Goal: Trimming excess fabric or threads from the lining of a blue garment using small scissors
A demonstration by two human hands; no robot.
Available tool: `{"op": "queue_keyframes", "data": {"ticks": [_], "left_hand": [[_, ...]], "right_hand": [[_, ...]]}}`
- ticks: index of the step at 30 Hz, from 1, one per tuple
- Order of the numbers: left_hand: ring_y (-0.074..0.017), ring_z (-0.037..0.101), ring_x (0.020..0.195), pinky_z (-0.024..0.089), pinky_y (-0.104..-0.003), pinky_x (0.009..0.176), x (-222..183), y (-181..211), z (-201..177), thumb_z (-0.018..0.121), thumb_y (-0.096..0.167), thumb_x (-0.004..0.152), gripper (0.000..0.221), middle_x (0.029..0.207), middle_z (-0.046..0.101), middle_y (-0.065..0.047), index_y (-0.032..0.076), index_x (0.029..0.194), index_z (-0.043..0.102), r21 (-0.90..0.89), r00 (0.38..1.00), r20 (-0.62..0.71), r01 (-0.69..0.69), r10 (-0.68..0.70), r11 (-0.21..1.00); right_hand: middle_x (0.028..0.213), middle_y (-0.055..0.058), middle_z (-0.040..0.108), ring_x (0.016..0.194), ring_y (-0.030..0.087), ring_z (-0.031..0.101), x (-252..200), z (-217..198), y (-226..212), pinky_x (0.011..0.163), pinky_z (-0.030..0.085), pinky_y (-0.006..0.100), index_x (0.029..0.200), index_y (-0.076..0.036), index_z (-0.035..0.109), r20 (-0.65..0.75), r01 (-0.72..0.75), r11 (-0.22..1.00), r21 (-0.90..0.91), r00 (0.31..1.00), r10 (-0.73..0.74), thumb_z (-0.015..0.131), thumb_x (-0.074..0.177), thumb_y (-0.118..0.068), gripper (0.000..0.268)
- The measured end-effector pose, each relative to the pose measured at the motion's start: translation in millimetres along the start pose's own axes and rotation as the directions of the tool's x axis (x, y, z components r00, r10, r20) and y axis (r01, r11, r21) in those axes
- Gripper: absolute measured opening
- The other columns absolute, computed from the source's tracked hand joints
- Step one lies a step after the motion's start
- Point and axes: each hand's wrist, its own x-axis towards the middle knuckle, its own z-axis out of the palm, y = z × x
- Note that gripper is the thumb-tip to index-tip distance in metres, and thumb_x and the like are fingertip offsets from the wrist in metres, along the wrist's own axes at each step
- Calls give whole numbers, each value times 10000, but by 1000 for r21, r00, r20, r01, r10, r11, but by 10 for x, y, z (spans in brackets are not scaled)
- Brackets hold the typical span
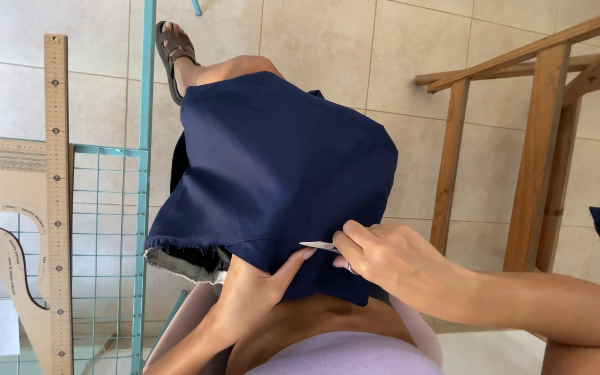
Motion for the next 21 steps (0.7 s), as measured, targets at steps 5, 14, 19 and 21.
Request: {"op": "queue_keyframes", "data": {"ticks": [5, 14, 19, 21], "left_hand": [[-190, 760, 1167, 554, -331, 1055, -5, 31, -6, 800, 293, 941, 446, 1243, 814, -106, 57, 1309, 712, -10, 1000, 12, -15, 15, 1000], [-184, 768, 1107, 575, -332, 994, -23, 22, 25, 806, 302, 936, 419, 1185, 820, -100, 65, 1273, 724, 12, 1000, 16, -7, 7, 1000], [-227, 763, 1164, 554, -355, 1039, -34, -55, 47, 760, 267, 989, 393, 1229, 807, -124, 59, 1316, 697, 41, 990, 44, -133, 131, 990], [-217, 771, 1063, 569, -360, 975, -53, -113, 66, 786, 272, 976, 356, 1136, 809, -120, 48, 1241, 710, 58, 987, 13, -158, 158, 986]], "right_hand": [[881, -17, 489, 527, 91, 526, -18, 7, -7, 481, 490, 290, 1049, -114, 666, -37, -3, 999, -46, 999, 2, 671, 1128, -343, 242], [873, -8, 490, 521, 101, 540, -22, 13, 5, 462, 498, 302, 1018, -122, 649, -30, 11, 997, -83, 999, -13, 651, 1136, -378, 282], [884, -5, 486, 527, 114, 517, -8, -18, 6, 517, 511, 305, 993, -119, 642, -64, 19, 999, -37, 998, -22, 635, 1151, -379, 304], [841, -17, 464, 525, 99, 542, -14, -32, -1, 473, 494, 302, 960, -127, 626, -77, 5, 1000, -9, 997, -6, 657, 1143, -359, 298]]}}
